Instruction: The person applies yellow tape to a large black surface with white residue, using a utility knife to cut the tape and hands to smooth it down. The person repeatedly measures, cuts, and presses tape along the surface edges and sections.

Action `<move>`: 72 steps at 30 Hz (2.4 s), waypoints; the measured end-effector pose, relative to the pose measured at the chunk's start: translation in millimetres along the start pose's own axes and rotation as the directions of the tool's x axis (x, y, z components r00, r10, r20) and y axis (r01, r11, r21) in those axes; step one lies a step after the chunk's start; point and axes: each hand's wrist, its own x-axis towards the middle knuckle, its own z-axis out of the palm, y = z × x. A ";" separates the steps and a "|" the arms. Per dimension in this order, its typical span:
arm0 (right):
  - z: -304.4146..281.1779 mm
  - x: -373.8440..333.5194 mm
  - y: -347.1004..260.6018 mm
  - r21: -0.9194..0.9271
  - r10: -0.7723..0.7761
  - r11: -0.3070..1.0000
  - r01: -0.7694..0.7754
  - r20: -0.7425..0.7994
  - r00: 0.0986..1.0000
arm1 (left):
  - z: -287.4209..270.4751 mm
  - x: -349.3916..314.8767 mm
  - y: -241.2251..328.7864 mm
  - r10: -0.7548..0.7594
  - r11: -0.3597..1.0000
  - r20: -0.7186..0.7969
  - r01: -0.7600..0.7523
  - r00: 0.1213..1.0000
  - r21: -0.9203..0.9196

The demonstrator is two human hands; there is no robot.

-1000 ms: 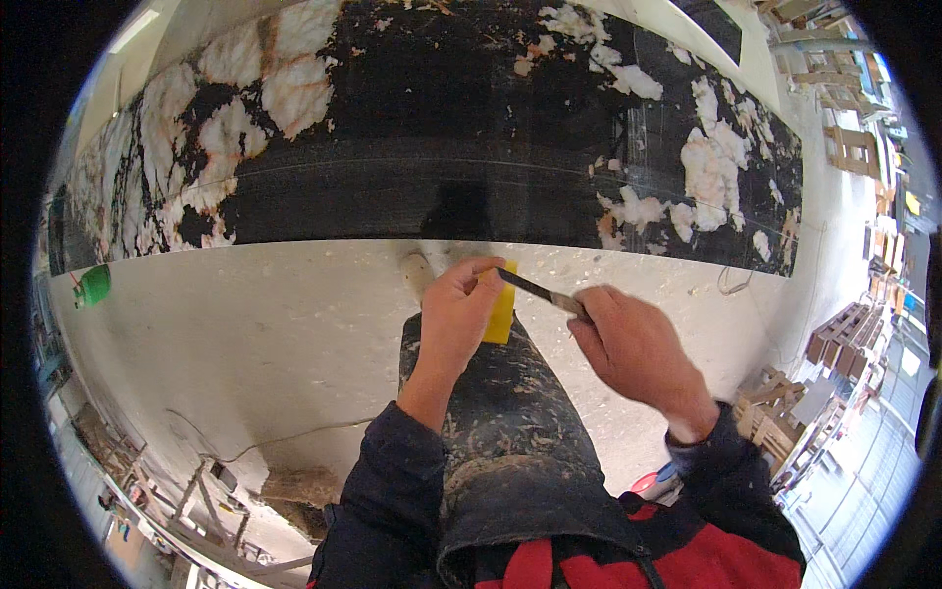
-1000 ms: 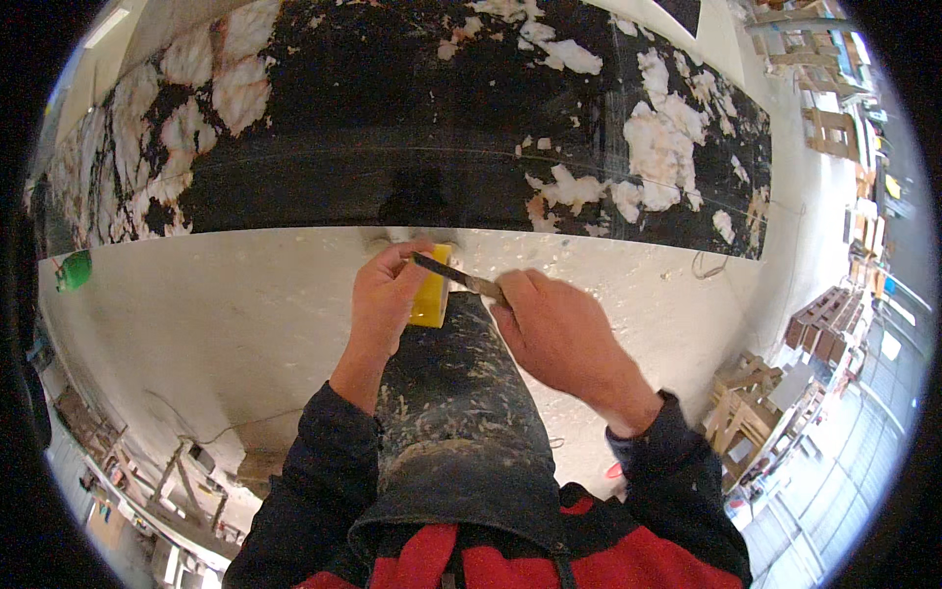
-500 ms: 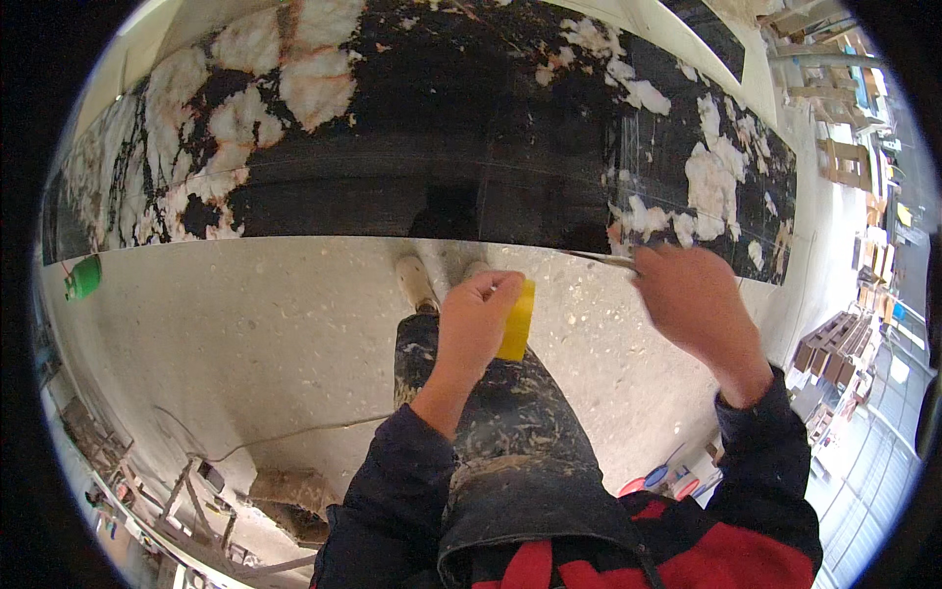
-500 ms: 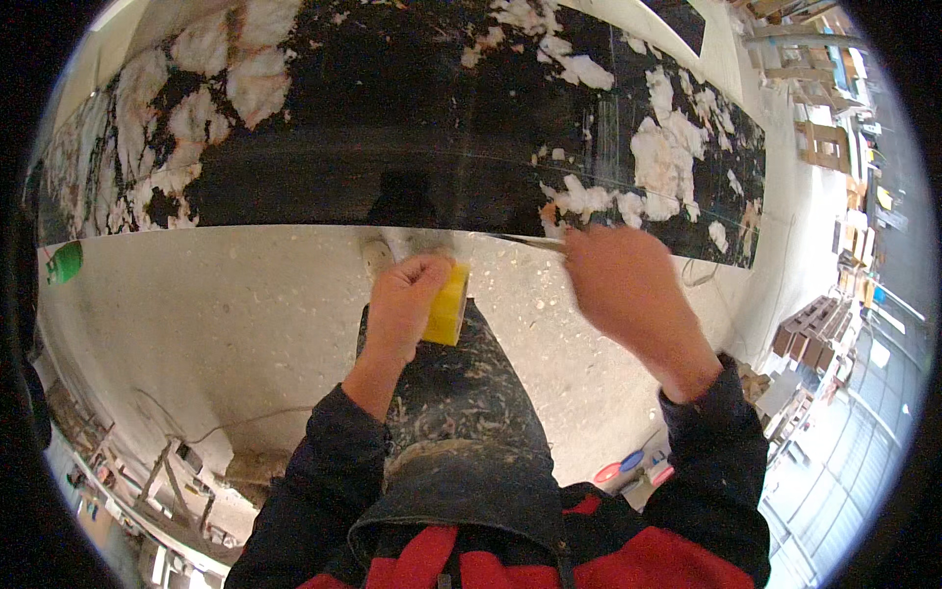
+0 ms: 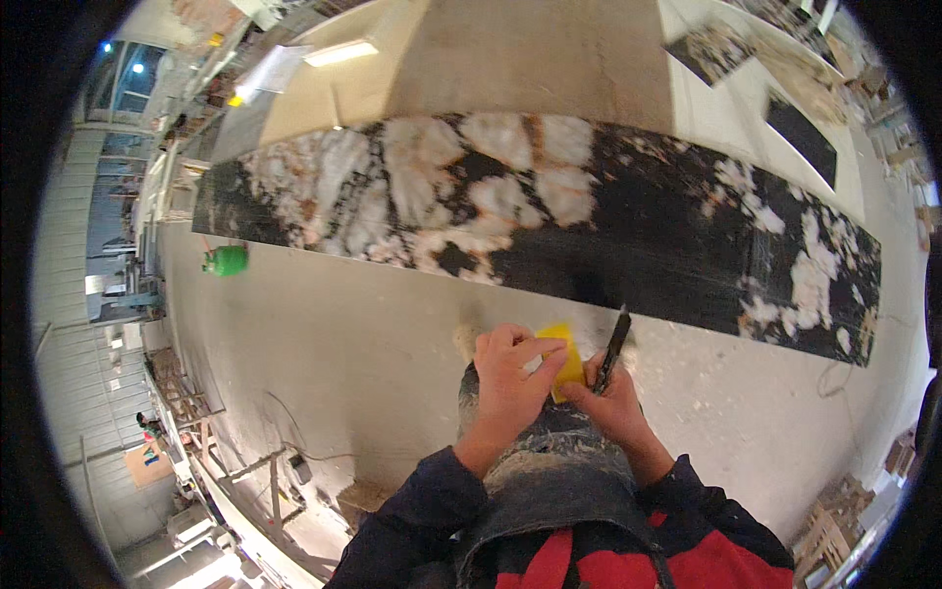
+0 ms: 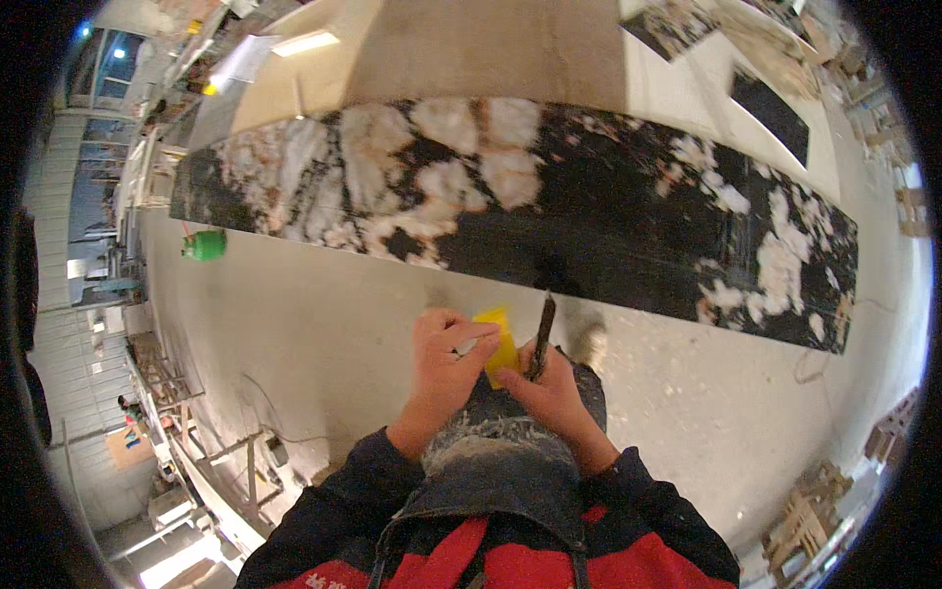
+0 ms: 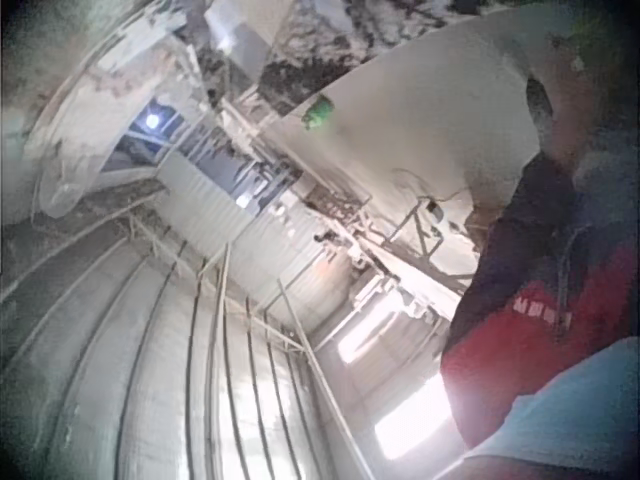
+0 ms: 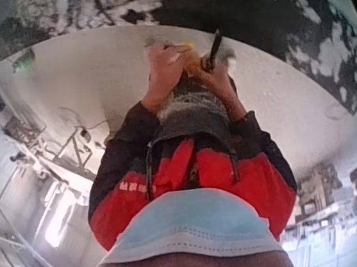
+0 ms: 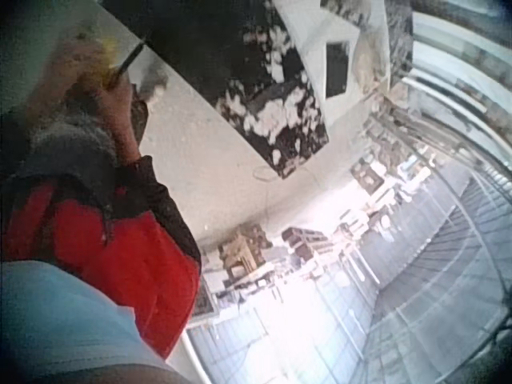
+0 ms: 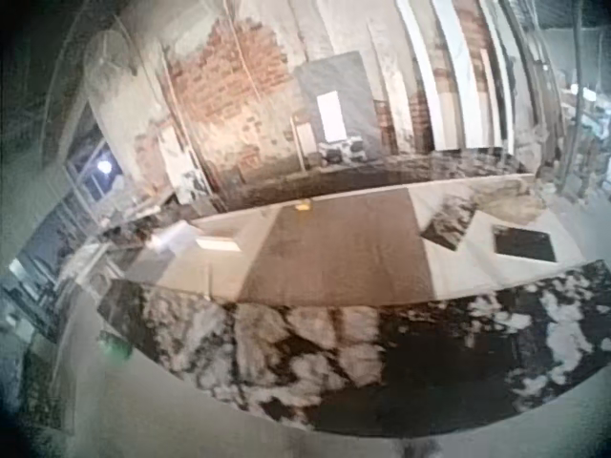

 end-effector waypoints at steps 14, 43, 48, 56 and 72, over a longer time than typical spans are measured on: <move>361.3 162.1 29.0 -0.274 -0.114 0.959 0.072 -0.139 0.984 | -287.4 265.0 -307.2 -0.001 0.998 0.195 0.012 0.981 -0.058; 514.7 259.9 132.4 -0.059 -0.140 0.990 0.130 -0.568 0.811 | -201.9 466.2 -360.3 0.888 0.273 0.267 -0.898 0.374 0.346; 517.1 249.1 118.4 -0.075 -0.156 0.987 0.139 -0.583 0.797 | -204.9 466.3 -353.2 0.878 0.215 0.327 -0.898 0.350 0.384; 540.3 224.7 77.7 -0.015 -0.271 0.926 0.378 -0.725 0.633 | -201.4 468.2 -355.0 0.896 0.137 0.331 -0.893 0.296 0.429; 557.8 226.1 100.6 0.190 -0.123 0.907 0.377 -0.735 0.666 | -202.1 462.0 -353.6 0.919 0.118 0.314 -0.926 0.238 0.357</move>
